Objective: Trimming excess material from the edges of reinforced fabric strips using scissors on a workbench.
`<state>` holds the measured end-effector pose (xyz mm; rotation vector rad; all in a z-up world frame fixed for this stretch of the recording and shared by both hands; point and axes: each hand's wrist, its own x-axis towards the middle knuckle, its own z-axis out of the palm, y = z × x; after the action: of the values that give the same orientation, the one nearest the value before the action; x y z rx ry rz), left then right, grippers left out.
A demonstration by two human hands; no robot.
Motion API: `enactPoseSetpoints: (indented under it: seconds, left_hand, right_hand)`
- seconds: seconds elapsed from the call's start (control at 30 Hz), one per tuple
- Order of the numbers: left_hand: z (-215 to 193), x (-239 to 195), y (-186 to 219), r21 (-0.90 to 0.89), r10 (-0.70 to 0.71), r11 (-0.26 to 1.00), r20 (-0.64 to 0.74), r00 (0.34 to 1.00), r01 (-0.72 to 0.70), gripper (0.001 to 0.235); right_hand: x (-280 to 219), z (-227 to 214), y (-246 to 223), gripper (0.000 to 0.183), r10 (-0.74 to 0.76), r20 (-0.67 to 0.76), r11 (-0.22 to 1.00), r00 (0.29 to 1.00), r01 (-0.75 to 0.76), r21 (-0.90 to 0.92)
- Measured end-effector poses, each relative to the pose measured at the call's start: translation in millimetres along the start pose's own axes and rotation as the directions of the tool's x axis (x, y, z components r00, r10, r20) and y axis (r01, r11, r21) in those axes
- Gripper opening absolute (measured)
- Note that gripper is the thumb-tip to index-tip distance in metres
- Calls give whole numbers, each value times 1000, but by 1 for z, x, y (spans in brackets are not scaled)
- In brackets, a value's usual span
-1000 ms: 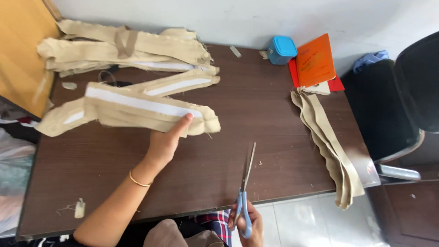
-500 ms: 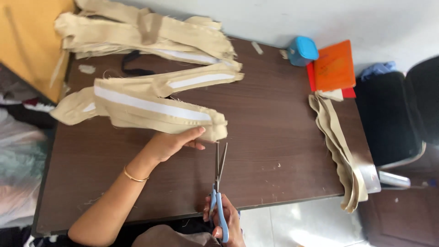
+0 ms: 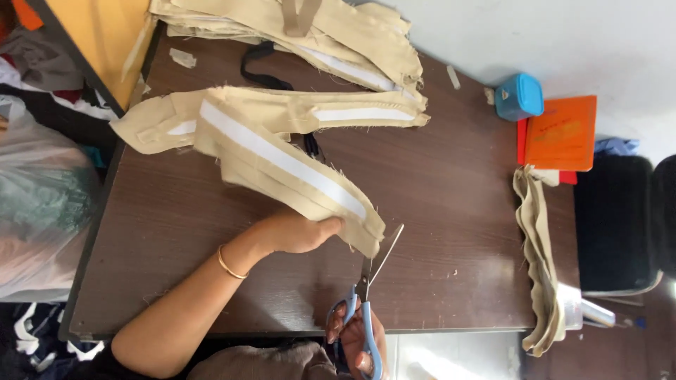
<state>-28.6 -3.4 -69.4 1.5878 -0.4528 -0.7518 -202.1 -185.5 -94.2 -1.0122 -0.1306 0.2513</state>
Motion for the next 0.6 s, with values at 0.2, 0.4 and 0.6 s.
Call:
enactPoseSetpoints:
  seconds: [0.2,0.4,0.6]
  left_hand:
    - [-3,-8,23,-746,191,665,132,973,-29,53]
    - [2,2,4,-649,13,755,161,987,96,49]
    - [7,-2,10,-648,108,759,209,972,55,60]
  right_hand:
    - [1,12,5,69,28,-145,999,989,-34,-38]
    - [-7,9,-1,55,56,-288,986,956,-98,-135]
    - [-19,2,2,51,5,-452,938,892,-161,-308]
